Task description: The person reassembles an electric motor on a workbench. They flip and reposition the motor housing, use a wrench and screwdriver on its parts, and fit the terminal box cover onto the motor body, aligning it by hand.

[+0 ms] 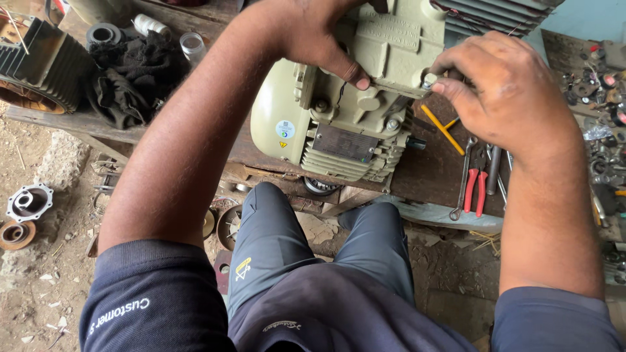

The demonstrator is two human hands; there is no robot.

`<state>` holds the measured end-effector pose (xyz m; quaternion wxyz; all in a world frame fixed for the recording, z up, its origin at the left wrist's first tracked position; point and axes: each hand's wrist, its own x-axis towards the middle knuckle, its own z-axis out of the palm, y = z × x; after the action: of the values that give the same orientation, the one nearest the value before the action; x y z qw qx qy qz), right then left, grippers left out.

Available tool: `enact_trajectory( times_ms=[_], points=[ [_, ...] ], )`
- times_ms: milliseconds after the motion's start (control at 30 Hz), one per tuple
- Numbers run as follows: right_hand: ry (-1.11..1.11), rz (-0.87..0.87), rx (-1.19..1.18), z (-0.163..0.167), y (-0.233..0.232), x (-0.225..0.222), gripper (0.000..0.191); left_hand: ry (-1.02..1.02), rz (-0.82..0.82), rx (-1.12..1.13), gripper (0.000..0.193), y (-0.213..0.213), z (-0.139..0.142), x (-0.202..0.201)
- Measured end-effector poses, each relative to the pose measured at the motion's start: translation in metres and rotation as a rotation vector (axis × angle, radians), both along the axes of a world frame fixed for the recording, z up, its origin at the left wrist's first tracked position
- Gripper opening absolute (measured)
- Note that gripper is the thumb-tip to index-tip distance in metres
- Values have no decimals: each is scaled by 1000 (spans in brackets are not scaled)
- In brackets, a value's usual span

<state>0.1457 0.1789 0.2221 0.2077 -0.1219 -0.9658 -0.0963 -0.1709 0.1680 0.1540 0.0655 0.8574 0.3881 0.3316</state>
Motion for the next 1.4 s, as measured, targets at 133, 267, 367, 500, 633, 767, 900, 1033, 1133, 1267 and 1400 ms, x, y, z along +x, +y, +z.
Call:
enact_trajectory(
  times_ms=[133, 267, 367, 500, 633, 767, 900, 1033, 1133, 1267, 1400],
  points=[
    [23, 12, -63, 4, -5, -1, 22, -19, 25, 10, 88, -4, 2, 3],
    [29, 16, 43, 3, -8, -5, 21, -17, 59, 59, 86, -7, 4, 6],
    [-3, -22, 73, -1, -5, -7, 26, -41, 66, 39, 85, -7, 4, 6],
    [139, -47, -300, -4, -3, -4, 29, -2, 119, 107, 89, -7, 1, 7],
    [72, -27, -131, -8, -2, -5, 24, 12, 119, 149, 91, -7, -2, 7],
    [-2, -77, 77, -13, 7, -8, 36, 8, 134, 91, 91, -8, -2, 6],
    [130, 57, -186, -17, 11, -5, 30, 24, 164, 79, 98, -6, -7, 4],
    [61, -108, 59, -23, 8, -8, 32, -266, 23, -55, 91, 0, -24, -7],
    [68, -112, 164, -25, 8, -14, 37, -656, 116, -107, 81, -12, -51, -38],
    [222, 23, -98, -29, 8, -6, 23, -626, 757, 66, 54, -67, -111, -117],
    [287, 18, -78, -50, 18, -2, 35, -382, 1361, -93, 42, -128, -198, -167]
  ],
)
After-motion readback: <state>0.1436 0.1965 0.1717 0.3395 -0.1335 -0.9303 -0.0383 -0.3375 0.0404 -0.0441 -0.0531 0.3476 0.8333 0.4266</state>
